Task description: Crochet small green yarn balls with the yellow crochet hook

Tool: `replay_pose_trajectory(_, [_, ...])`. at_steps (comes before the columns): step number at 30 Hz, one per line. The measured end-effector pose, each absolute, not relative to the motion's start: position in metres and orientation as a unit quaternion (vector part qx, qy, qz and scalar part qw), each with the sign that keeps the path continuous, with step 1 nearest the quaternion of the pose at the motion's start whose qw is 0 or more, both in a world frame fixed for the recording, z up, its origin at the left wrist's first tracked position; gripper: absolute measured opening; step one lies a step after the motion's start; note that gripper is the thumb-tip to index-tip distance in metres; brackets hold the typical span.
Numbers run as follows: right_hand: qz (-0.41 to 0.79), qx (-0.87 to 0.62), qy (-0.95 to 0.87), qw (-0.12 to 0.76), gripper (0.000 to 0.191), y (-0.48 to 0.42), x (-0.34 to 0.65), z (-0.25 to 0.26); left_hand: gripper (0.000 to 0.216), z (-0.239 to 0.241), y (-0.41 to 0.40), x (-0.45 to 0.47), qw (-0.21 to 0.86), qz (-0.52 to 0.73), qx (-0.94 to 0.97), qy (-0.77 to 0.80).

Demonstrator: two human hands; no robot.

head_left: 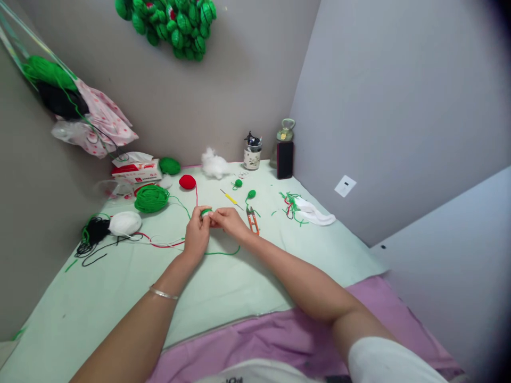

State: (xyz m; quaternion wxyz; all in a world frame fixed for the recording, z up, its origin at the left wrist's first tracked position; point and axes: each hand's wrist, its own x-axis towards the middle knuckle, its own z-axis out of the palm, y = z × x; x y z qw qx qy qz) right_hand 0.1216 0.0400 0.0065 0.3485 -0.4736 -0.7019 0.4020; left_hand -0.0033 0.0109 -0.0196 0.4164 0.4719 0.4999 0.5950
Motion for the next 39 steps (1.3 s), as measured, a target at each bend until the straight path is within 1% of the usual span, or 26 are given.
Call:
replay_pose_trajectory(4, [0.386,-0.490,-0.696,0.356,0.036,0.042,0.126,0.005,0.031,-0.012,0.007,-0.006,0.440,0.590,0.480,0.476])
replay_pose_trajectory(8, [0.357,-0.508,-0.702,0.349,0.028,0.038,0.131,0.012,0.036,-0.006,0.007,-0.008,0.465,0.584,0.480,0.461])
replay_pose_trajectory(12, [0.329,-0.491,-0.737,0.329,0.025,0.028,0.135,0.020,0.028,-0.008,0.009,-0.012,0.471,0.571,0.480,0.472])
replay_pose_trajectory(18, [0.306,-0.465,-0.767,0.318,0.020,0.015,0.127,0.023,0.037,-0.020,0.015,-0.012,0.448,0.585,0.449,0.505])
replay_pose_trajectory(21, [0.322,-0.468,-0.755,0.327,0.022,0.020,0.122,0.018,0.037,-0.022,0.015,-0.010,0.433,0.606,0.436,0.506])
replay_pose_trajectory(26, [0.350,-0.488,-0.727,0.333,0.028,0.036,0.122,0.008,0.030,-0.014,0.008,-0.006,0.437,0.616,0.455,0.471])
replay_pose_trajectory(28, [0.350,-0.504,-0.716,0.333,0.026,0.040,0.124,0.006,0.034,-0.009,0.005,-0.005,0.445,0.613,0.467,0.455])
replay_pose_trajectory(32, [0.335,-0.525,-0.713,0.321,0.025,0.038,0.131,0.013,0.041,-0.003,0.005,-0.006,0.459,0.599,0.486,0.441])
replay_pose_trajectory(35, [0.313,-0.516,-0.736,0.306,0.026,0.028,0.134,0.022,0.034,-0.004,0.008,-0.010,0.461,0.590,0.485,0.452])
replay_pose_trajectory(37, [0.296,-0.501,-0.758,0.294,0.023,0.021,0.133,0.027,0.028,-0.007,0.010,-0.012,0.457,0.586,0.477,0.469])
replay_pose_trajectory(39, [0.282,-0.488,-0.776,0.284,0.019,0.014,0.131,0.030,0.030,-0.011,0.012,-0.013,0.455,0.583,0.463,0.489])
